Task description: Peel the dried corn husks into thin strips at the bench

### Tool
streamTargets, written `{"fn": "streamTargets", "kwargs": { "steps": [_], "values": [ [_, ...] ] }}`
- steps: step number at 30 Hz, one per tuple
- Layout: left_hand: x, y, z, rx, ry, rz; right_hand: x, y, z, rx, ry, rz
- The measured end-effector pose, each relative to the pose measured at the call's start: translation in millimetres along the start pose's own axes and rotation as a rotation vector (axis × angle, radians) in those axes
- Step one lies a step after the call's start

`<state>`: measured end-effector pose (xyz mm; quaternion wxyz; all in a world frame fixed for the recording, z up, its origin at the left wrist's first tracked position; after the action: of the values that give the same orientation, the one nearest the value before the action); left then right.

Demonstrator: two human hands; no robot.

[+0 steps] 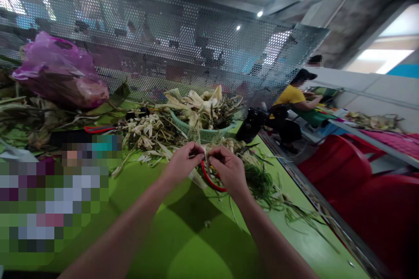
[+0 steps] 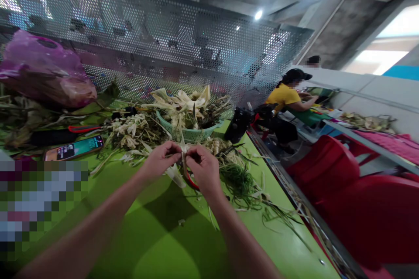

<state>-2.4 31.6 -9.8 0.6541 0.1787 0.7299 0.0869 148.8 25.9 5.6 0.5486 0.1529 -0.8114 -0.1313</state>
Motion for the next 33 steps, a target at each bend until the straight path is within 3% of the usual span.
{"fn": "streamTargets", "kwargs": {
  "steps": [8, 24, 33],
  "values": [
    [-0.2, 0.1, -0.4, -0.009, 0.08, 0.017, 2.2, 0.3, -0.2, 0.023, -0.084, -0.046],
    [-2.8, -2.2, 0.5, -0.062, 0.128, -0.029, -0.5, -2.7, 1.0, -0.072, -0.203, -0.173],
    [1.7, -1.7, -1.6, -0.088, 0.135, -0.009, 1.8, -2.7, 4.3, 0.012, -0.104, -0.16]
  ]
}}
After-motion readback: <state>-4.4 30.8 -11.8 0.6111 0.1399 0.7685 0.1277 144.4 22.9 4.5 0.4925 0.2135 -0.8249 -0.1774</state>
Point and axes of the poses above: each hand's wrist, its own y-axis towards the middle knuckle, its own z-axis out of the palm, x = y × z, the point moved 2 cm from there along y, towards the middle knuckle, and after that the axes turned 2 degrees about z, right-handed, at the moved point
